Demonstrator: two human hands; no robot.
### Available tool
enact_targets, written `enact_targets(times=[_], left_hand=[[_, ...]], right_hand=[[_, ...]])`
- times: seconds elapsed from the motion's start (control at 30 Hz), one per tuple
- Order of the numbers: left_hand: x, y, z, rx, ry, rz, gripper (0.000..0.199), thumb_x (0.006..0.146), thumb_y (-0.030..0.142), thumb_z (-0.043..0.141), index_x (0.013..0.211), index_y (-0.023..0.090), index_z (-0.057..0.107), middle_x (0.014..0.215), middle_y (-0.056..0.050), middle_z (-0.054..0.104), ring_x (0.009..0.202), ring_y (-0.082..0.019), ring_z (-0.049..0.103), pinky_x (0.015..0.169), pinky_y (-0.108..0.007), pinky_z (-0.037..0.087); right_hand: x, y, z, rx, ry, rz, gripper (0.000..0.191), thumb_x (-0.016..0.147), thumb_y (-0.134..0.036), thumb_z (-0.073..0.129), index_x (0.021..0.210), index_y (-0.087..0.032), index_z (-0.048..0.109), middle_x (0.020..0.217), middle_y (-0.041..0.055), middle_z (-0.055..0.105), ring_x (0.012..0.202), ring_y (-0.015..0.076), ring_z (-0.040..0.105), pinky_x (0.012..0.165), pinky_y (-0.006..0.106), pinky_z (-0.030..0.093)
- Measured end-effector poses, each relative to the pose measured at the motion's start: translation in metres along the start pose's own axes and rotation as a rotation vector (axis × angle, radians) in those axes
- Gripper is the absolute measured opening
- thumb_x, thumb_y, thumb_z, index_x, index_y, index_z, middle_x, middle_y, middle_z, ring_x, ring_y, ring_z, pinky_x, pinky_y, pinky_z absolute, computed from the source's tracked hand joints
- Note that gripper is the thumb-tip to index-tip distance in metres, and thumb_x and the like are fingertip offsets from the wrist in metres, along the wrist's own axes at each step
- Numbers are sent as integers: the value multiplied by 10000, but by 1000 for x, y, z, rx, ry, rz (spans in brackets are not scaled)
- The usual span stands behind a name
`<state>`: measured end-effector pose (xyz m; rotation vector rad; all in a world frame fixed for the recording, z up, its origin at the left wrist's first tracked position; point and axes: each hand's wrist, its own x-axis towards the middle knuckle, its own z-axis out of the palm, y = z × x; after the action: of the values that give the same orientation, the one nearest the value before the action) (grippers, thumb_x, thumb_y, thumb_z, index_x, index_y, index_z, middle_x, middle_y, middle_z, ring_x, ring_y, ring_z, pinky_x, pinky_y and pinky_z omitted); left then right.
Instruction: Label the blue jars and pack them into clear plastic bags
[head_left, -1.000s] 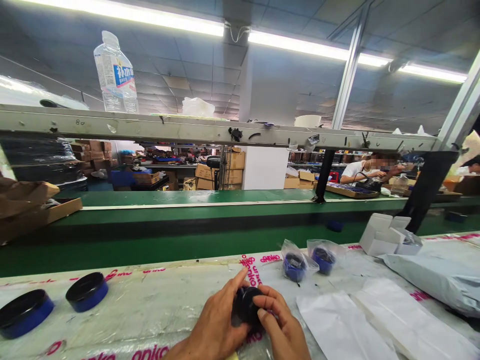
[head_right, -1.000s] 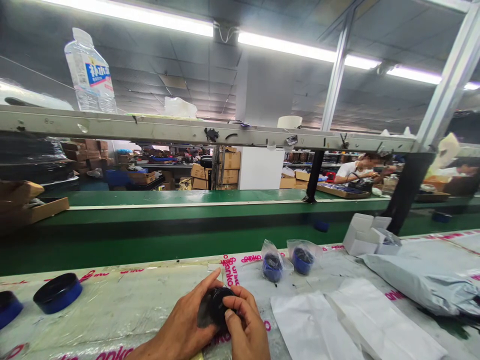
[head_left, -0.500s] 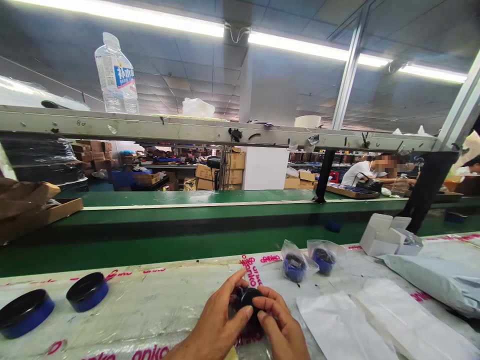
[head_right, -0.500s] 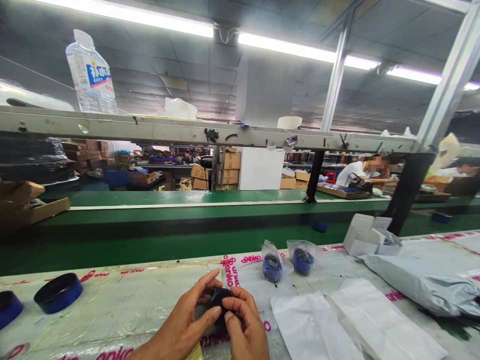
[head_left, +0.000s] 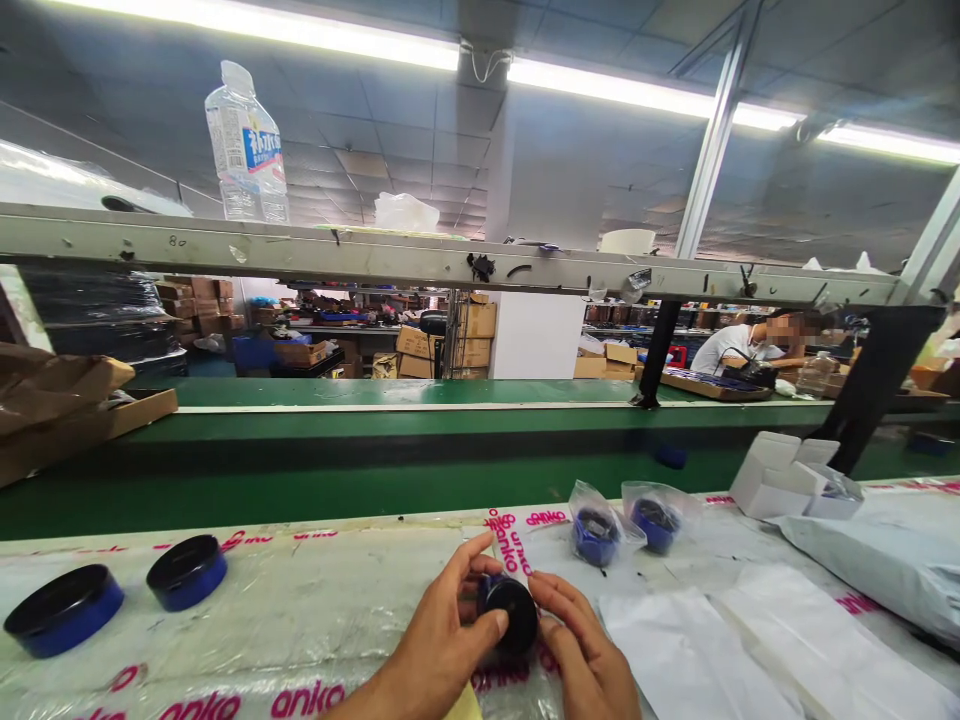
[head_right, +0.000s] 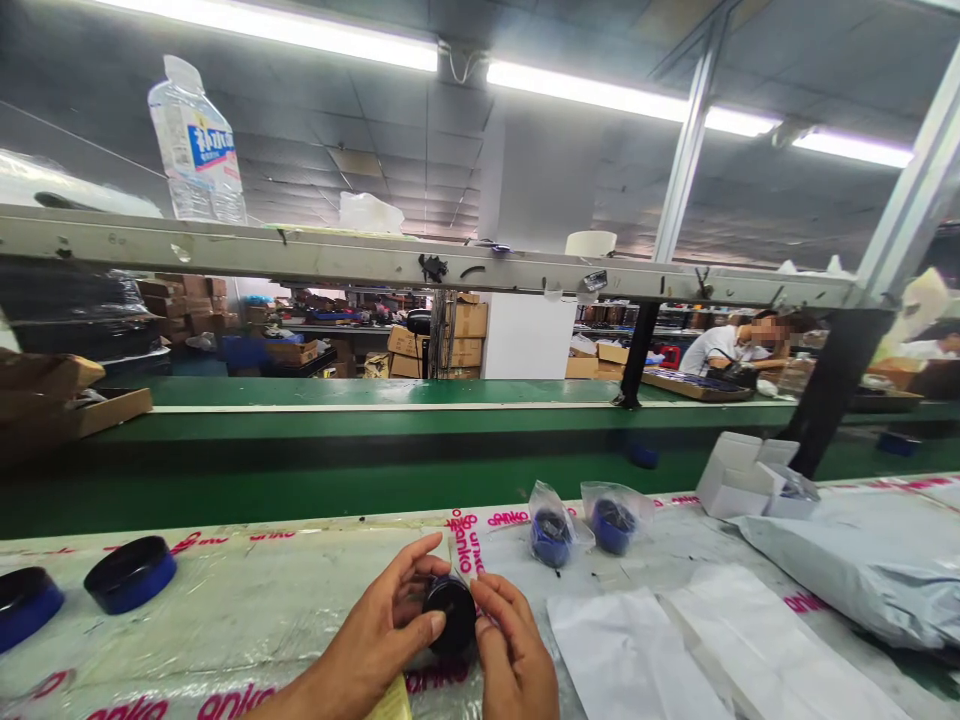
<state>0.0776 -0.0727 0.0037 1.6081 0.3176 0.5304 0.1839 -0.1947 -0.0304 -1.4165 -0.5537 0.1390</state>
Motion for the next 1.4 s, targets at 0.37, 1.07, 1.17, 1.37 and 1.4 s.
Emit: enact_targets(times=[0.37, 1.07, 1.17, 1.37, 1.4], left_hand=[[0, -13, 0, 17, -29, 26, 843, 697, 97, 758, 1465, 247, 445, 1397, -129, 550, 1148, -285, 649, 1024, -447, 506], [1, -4, -6, 187, -125, 85, 930, 701, 94, 726, 1541, 284, 376, 1476, -96, 561, 1349, -307, 524, 1175, -488, 359], [3, 0, -8, 282, -120, 104, 916, 722, 146, 743, 1549, 260, 367, 1471, -106, 573, 1378, -326, 495, 1202, -506, 304], [14, -4, -13, 355, -134, 83, 795, 868, 286, 673, 1575, 248, 312, 1535, -108, 506, 1420, -307, 459, 1205, -482, 307], [16, -3, -14, 373, -135, 68, 787, 872, 297, 665, 1574, 240, 315, 1525, -112, 518, 1414, -310, 467, 1202, -486, 309]], right_hand=[[0, 6, 5, 97, -69, 160, 477, 741, -564, 741, 1035, -190, 731, 1012, 101, 784, 880, 291, 742, 766, 352, 592], [8, -6, 0, -173, -101, 12, 458, 813, -620, 658, 989, -209, 754, 1023, 81, 762, 957, 291, 686, 846, 358, 534], [6, -13, -2, -199, -96, 28, 519, 900, -637, 520, 1048, -199, 757, 1093, 105, 767, 1036, 300, 687, 901, 378, 531], [-8, -28, -30, -317, -103, -135, 392, 971, -528, 490, 1093, -243, 729, 1169, 86, 733, 1084, 258, 662, 911, 341, 526], [-8, -28, -42, -376, -149, -185, 374, 969, -522, 493, 1047, -251, 739, 1156, 84, 732, 1083, 261, 658, 907, 347, 527]])
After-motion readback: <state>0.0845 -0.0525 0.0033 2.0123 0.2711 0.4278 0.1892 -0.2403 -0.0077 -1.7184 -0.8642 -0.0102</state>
